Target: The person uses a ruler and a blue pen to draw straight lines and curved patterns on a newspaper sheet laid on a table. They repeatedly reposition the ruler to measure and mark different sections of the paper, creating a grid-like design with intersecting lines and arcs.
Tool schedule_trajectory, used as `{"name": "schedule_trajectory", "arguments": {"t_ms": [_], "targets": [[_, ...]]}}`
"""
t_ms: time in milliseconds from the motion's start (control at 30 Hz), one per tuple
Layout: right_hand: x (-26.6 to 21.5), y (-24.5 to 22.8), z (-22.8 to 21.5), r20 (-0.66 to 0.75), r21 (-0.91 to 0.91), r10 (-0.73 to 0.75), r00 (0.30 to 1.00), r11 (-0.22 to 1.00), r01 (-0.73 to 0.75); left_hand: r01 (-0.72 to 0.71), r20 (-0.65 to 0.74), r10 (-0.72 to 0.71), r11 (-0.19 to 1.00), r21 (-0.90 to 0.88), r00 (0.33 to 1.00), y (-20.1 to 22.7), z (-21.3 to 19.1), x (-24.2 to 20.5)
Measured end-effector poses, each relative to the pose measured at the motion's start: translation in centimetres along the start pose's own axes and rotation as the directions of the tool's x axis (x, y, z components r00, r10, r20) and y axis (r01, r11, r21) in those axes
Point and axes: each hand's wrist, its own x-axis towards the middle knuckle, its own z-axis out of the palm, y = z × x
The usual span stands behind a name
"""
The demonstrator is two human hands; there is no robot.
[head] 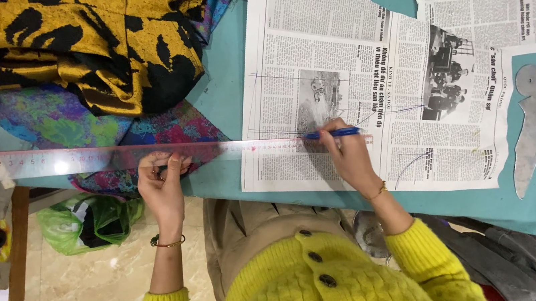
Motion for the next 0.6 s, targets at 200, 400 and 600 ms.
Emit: {"name": "schedule_trajectory", "arguments": {"t_ms": [200, 400, 600], "targets": [[0.5, -1.0, 2.9, 0.016, 0.046, 0.023, 1.000, 0.999, -0.024, 0.049, -0.026, -0.051, 0.996, -0.080, 0.998, -0.9, 0.2, 0.5], [0.5, -2.6, 0.9, 0.021, -0.004, 0.019, 1.000, 1.000, -0.019, -0.009, 0.044, 0.009, 1.000, -0.007, 0.999, -0.1, 0.2, 0.5], [1.2, -3.9, 3.5, 0.052, 0.025, 0.010, 0.999, 1.000, -0.011, 0.034, 0.043, -0.032, 0.998, -0.058, 0.999, -1.3, 0.2, 1.0]]}}
